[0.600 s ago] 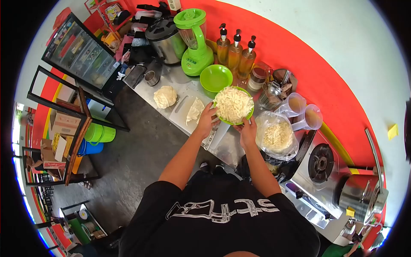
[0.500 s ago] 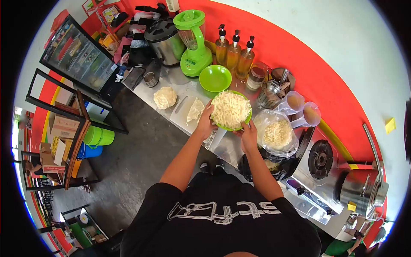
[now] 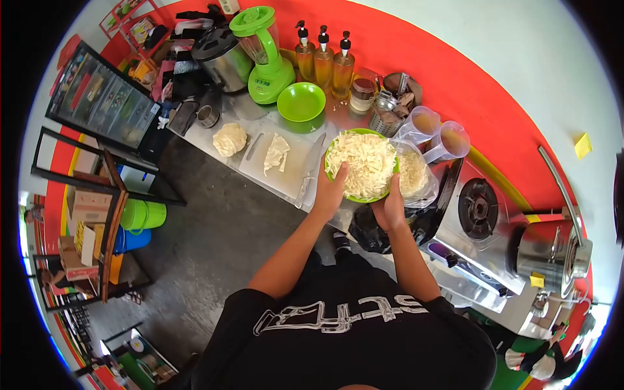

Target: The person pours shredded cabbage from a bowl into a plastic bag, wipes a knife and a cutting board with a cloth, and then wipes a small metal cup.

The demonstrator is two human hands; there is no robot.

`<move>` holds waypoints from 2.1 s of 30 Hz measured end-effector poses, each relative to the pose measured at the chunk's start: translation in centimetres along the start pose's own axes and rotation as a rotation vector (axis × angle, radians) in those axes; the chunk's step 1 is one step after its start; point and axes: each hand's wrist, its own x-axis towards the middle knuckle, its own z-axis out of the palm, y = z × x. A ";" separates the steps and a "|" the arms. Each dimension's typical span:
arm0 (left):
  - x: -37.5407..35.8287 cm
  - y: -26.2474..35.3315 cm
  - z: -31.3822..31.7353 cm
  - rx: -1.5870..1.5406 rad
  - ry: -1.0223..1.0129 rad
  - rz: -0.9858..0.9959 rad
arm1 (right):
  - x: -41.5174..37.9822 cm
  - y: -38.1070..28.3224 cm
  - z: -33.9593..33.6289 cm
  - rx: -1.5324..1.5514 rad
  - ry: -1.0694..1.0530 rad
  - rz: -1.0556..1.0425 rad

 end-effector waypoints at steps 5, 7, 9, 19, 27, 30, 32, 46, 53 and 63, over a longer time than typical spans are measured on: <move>1.3 -1.3 3.8 0.111 -0.055 0.159 | 1.6 -3.5 -3.0 -0.009 0.038 -0.013; 1.7 -0.9 5.0 -0.060 -0.187 0.061 | 2.1 -5.3 -4.8 -0.005 0.085 -0.022; 1.9 -1.6 5.3 -0.111 -0.199 -0.078 | 2.2 -7.0 -6.6 -0.024 0.087 -0.047; 7.7 -11.8 6.6 0.825 0.045 0.001 | 4.0 -11.3 -13.6 -0.188 0.113 -0.021; 8.3 -8.0 5.3 0.441 0.016 -0.213 | 5.6 -12.2 -14.7 -0.196 0.118 0.082; 7.5 -6.5 4.4 0.227 0.019 -0.307 | 6.1 -12.0 -15.5 -0.238 0.047 0.135; 7.0 -5.0 5.0 0.215 0.014 -0.375 | 6.5 -11.8 -16.1 -0.266 0.033 0.158; 10.0 -5.9 8.3 0.581 -0.124 -0.046 | 4.9 -12.7 -16.4 -0.320 0.024 0.306; 7.9 -4.5 8.5 0.576 -0.357 0.032 | 6.2 -11.9 -16.9 -0.306 0.094 0.251; 4.6 0.9 6.2 0.172 -0.219 -0.345 | 7.0 -10.6 -14.8 -0.368 0.106 0.195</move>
